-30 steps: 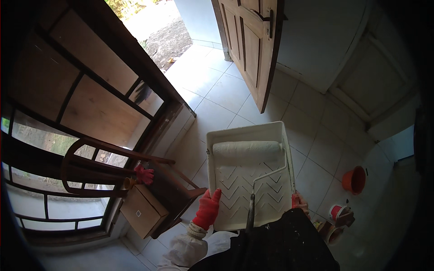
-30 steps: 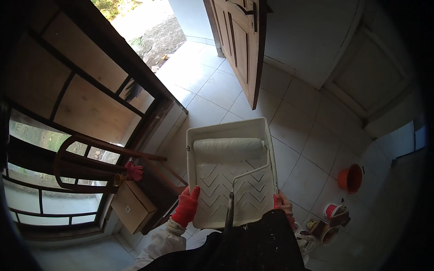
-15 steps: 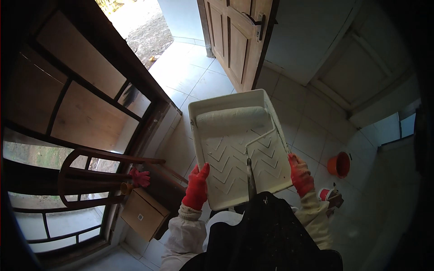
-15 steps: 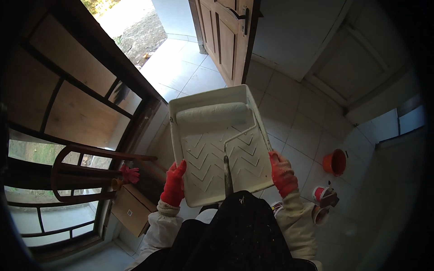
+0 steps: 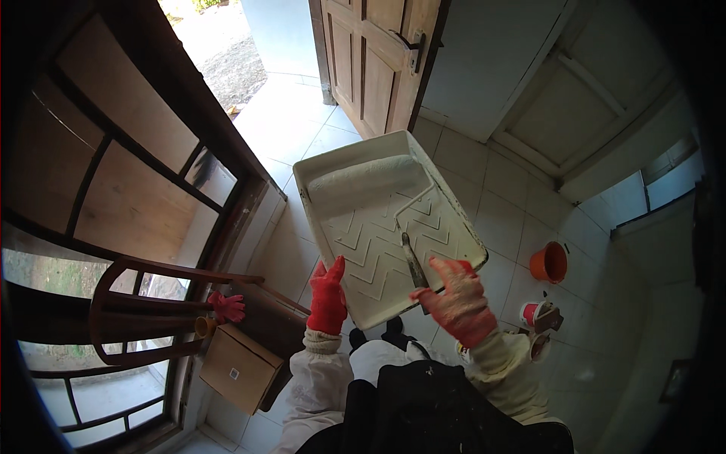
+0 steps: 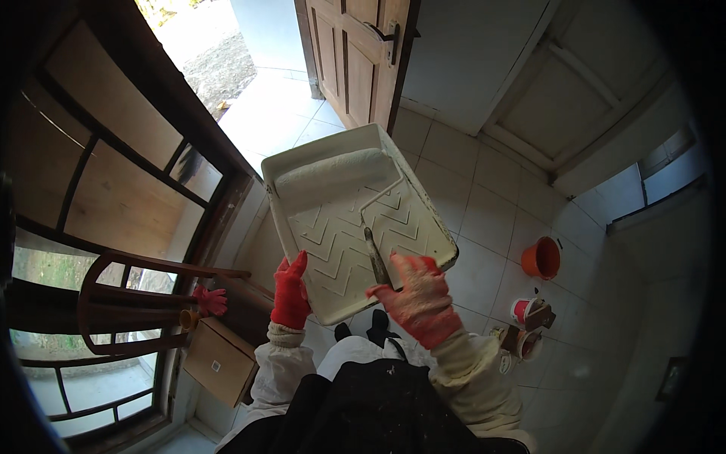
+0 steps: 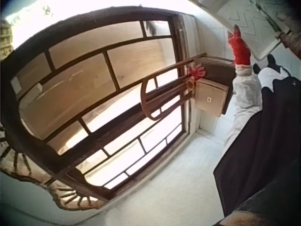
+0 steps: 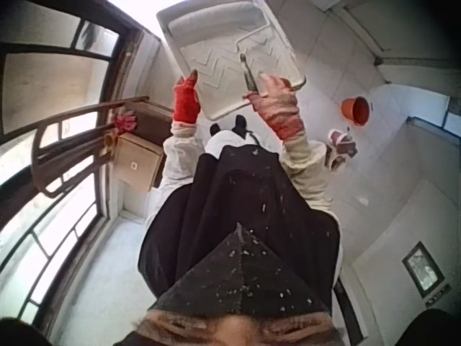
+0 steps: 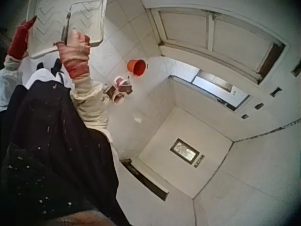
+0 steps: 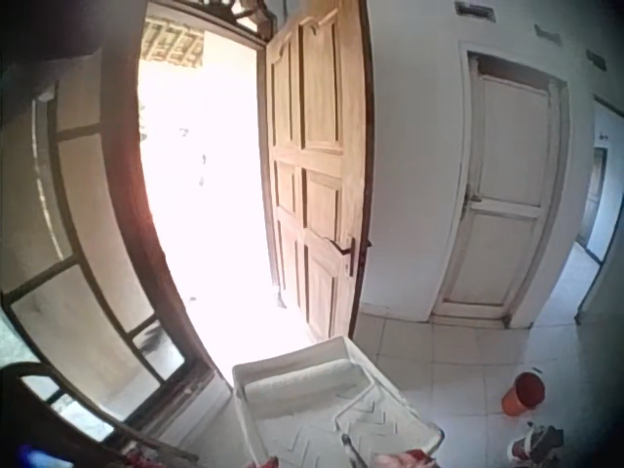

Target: The person stirs paint in a bucket using a wooden stick, pours the paint into a tray, and then coats a paint roller with paint by rolling it in the tray.

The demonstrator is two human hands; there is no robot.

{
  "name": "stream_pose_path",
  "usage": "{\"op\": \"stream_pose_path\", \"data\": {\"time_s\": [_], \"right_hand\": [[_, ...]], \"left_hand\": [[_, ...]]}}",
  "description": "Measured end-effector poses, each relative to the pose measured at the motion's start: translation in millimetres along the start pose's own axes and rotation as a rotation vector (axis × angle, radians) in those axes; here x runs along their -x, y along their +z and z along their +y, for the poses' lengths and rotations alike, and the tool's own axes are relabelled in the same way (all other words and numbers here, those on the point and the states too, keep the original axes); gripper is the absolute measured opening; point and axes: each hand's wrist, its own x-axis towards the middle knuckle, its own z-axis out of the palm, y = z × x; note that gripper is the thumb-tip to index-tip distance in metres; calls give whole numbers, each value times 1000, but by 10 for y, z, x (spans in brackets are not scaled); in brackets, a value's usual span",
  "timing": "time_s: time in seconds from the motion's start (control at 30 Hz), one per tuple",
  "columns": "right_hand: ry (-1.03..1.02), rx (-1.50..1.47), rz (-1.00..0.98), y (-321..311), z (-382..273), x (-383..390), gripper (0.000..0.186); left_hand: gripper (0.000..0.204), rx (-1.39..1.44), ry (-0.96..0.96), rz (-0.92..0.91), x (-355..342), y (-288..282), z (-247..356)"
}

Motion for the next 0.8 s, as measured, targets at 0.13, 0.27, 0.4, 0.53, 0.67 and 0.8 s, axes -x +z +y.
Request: {"op": "stream_pose_path", "data": {"time_s": [0.13, 0.27, 0.4, 0.53, 0.67, 0.8], "right_hand": [[296, 3, -294, 100, -202, 5, 70], [581, -460, -490, -87, -288, -185, 42], [720, -921, -544, -102, -261, -129, 19], [809, -944, -442, -38, -366, 9, 13], [634, -841, -268, 56, -404, 232, 14], [549, -693, -159, 131, -453, 416, 25]], "left_hand": [[35, -51, 36, -1, 113, 104, 23], [35, -42, 42, -12, 162, 61, -26], [33, -1, 83, -20, 230, 20, -34], [34, 8, 65, -26, 239, -44, -106], [33, 14, 53, -26, 271, -30, -131], [33, 81, 26, -48, 300, 44, -11]]}}
